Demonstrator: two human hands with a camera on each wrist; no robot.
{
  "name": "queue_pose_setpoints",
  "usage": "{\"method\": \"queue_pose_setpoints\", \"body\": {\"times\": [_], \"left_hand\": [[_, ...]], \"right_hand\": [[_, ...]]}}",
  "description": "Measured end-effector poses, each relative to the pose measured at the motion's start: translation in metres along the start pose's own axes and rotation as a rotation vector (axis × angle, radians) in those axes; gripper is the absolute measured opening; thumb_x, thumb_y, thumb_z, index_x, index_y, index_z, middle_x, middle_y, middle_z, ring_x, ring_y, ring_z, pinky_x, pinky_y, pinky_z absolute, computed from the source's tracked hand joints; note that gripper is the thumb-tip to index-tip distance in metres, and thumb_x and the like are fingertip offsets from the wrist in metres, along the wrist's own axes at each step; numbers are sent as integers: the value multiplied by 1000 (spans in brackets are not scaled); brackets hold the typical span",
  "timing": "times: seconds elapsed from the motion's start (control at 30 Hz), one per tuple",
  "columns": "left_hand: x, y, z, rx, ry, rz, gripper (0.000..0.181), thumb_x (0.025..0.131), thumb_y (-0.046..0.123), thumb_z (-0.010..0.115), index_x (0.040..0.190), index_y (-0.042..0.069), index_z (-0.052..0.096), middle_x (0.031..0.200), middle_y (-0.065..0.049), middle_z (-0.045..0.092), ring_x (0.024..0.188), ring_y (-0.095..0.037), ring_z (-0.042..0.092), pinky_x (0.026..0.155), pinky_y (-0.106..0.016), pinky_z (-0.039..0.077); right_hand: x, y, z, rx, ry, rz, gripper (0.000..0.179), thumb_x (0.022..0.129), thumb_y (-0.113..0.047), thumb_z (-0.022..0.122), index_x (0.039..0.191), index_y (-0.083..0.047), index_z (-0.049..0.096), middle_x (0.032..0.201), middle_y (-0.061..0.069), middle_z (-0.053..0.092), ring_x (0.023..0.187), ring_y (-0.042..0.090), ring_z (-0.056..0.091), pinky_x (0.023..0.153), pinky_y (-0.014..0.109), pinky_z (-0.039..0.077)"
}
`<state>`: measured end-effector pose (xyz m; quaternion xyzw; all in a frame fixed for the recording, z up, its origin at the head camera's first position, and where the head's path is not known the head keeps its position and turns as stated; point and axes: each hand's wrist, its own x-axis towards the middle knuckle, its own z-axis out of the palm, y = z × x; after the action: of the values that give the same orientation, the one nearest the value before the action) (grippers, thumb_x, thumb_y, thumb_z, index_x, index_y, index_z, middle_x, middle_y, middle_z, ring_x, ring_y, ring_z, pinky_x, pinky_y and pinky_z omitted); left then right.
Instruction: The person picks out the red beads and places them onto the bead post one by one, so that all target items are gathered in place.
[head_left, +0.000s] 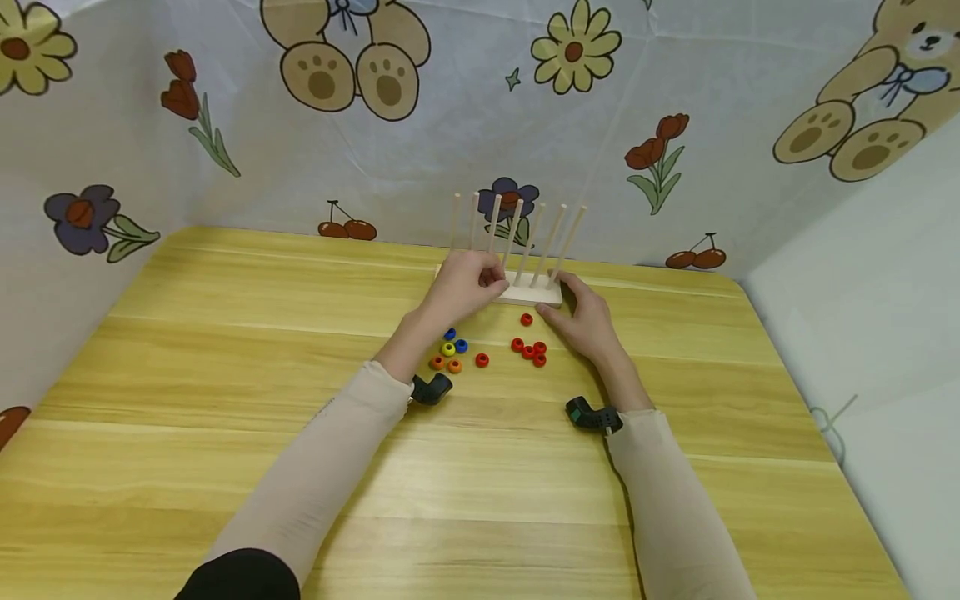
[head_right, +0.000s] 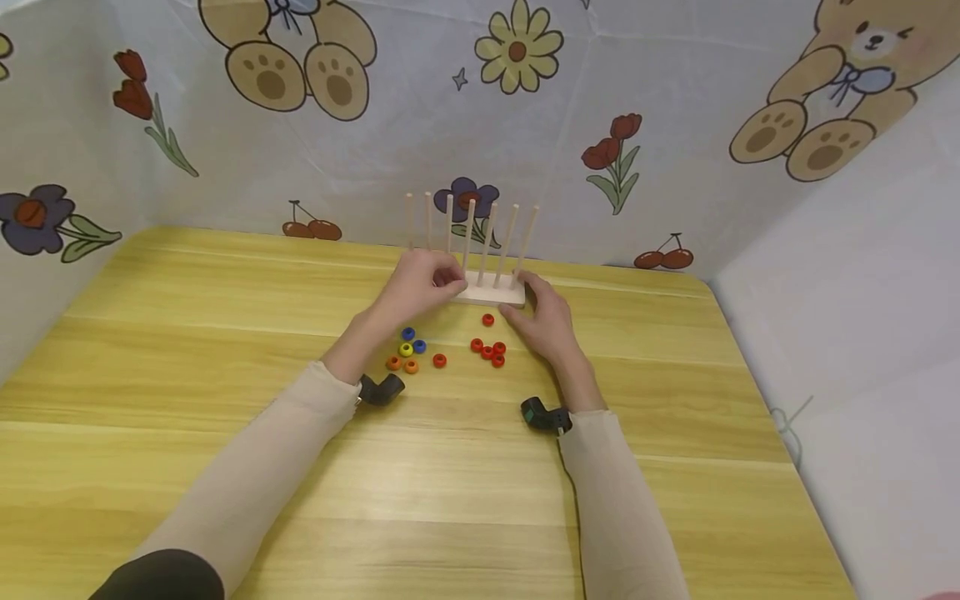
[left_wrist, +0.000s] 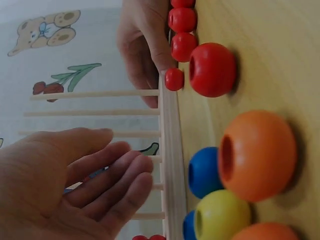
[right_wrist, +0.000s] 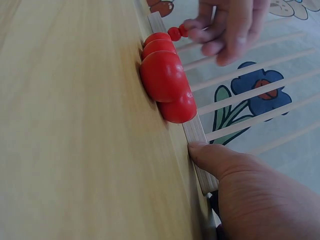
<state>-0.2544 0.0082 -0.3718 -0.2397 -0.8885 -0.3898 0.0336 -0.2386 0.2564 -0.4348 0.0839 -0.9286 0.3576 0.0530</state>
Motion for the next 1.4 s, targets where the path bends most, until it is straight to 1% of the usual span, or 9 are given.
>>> {"method": "queue_pose_setpoints", "body": {"times": [0.1,0.2,0.43,0.57,0.73,0.8,1.0,1.2,1.4], "left_hand": [[0,-3,3,26,-100,-17,10,99,15,75,93,7,78,86,-5,74,79,-18,63,77,-30,51],[-1,-5,7,25,-155,-23,10,98,14,75,94,6,78,88,-7,75,82,-18,66,78,-31,53],[-2,-5,16,11,-222,-4,6,99,9,74,98,5,77,95,-8,76,90,-20,69,85,-32,56],[-2,-3,23,3,-242,12,10,100,9,73,107,4,77,100,-9,77,95,-21,71,88,-32,57],[-1,0,32,37,-298,83,25,102,7,69,126,3,75,113,-10,77,104,-21,72,94,-31,57],[-1,1,34,61,-317,120,28,101,5,68,129,4,74,117,-9,76,106,-21,70,94,-32,56],[-4,4,37,155,-317,188,21,98,1,70,114,9,81,113,-7,72,101,-23,63,91,-35,52],[-5,4,38,163,-322,186,19,96,3,75,111,12,82,110,-6,68,93,-20,62,88,-33,50],[-7,5,38,163,-331,178,16,95,6,77,109,13,82,111,-6,67,95,-20,62,89,-34,50]], "right_hand": [[0,0,0,3,2,-6,67,99,-30,76,155,-7,49,158,18,52,149,38,45,126,54,31],[0,0,0,9,4,-10,67,99,-30,76,155,-7,49,158,18,52,149,38,45,125,54,31],[-1,-1,0,17,5,-8,66,99,-31,75,155,-7,49,158,17,52,149,37,45,126,52,31],[-1,-1,0,18,6,-8,66,99,-30,75,155,-7,49,158,17,52,149,37,45,126,53,31],[-1,-1,-1,10,6,-7,66,100,-30,75,156,-6,48,158,19,52,149,39,45,125,54,32],[-1,-2,-1,13,8,-10,66,99,-29,75,155,-6,48,157,19,52,148,39,45,125,54,32],[0,-1,-1,15,8,-15,65,99,-29,76,154,-7,50,156,18,54,148,38,47,125,53,33],[1,1,-1,4,6,-11,65,99,-29,75,155,-7,49,157,19,53,148,39,46,125,54,33],[2,1,-1,1,1,-10,66,99,-29,75,155,-7,49,157,19,53,148,40,46,124,55,32]]}}
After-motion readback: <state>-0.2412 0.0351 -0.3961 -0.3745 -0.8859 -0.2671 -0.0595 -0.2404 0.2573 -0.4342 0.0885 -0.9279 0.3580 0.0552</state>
